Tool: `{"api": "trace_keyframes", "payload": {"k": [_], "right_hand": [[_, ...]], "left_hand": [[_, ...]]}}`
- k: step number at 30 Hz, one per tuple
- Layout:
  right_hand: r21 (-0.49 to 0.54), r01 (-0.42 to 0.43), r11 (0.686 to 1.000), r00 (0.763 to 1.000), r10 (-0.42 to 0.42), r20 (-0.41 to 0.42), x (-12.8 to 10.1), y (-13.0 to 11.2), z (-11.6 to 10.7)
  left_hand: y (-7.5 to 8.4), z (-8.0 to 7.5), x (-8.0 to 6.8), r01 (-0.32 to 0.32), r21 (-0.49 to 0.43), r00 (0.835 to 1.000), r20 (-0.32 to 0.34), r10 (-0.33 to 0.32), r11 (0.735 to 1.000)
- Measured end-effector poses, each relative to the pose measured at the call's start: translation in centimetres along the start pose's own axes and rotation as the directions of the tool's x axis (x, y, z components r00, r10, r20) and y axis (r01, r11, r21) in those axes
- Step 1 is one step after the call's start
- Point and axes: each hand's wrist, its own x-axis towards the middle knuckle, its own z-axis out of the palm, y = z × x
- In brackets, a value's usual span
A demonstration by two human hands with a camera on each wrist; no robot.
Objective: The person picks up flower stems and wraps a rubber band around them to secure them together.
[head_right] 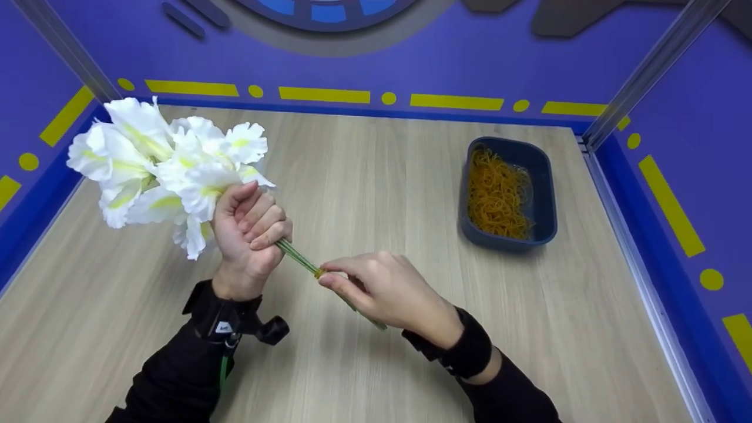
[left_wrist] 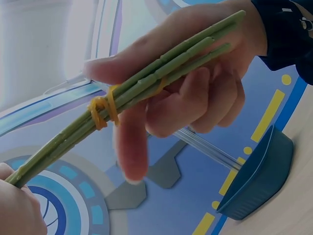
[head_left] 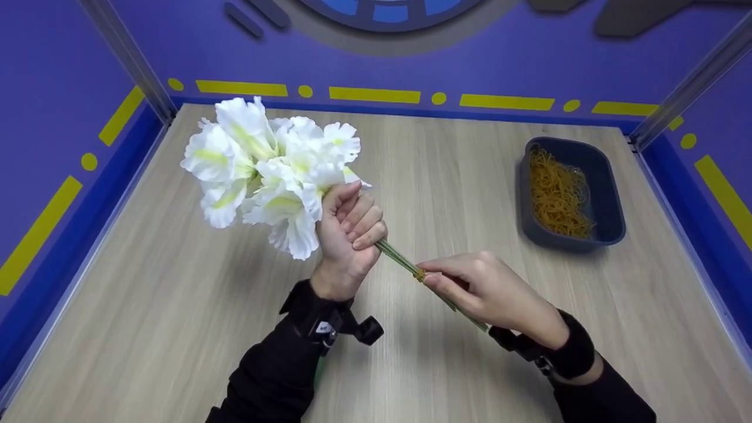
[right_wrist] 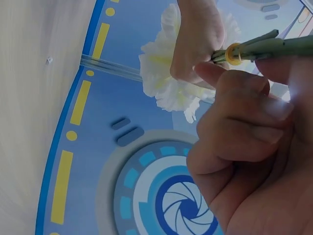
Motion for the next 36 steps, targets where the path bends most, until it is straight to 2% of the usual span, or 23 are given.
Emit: {"api": "trace_keyframes", "payload": {"k": [7, 13, 19, 29, 36], "right_hand": [[0.006, -0.021, 1.000, 0.999, 0.020, 0.047, 0.1, -0.1, 0.7], [0.049, -0.093, 0.994, 0.995, 0.091, 0.048, 0.1, -0.3, 1.1], [0.082, -0.050, 0.995, 0.998, 0.047, 0.039, 0.1, -0.2, 1.3], [0.080, -0.036, 0.996, 0.998, 0.032, 0.051, 0.2, -0.1, 1.5], [0.016, -0.023, 1.000, 0.997, 0.022, 0.069, 0.1, -0.1, 1.7]], "left_hand": [[0.0, -0.1, -0.1, 0.021, 0.021, 1.000, -0.007, -0.021, 1.000], [0.0, -0.1, -0.1, 0.017, 0.019, 1.000, -0.005, -0.017, 1.000], [-0.2, -0.2, 0.0, 0.033, 0.026, 0.999, -0.018, -0.032, 0.999], [-0.4, -0.3, 0.0, 0.048, 0.043, 0.999, -0.008, -0.048, 0.998], [-0.4, -0.5, 0.0, 0.078, 0.055, 0.997, 0.007, -0.078, 0.995]]}}
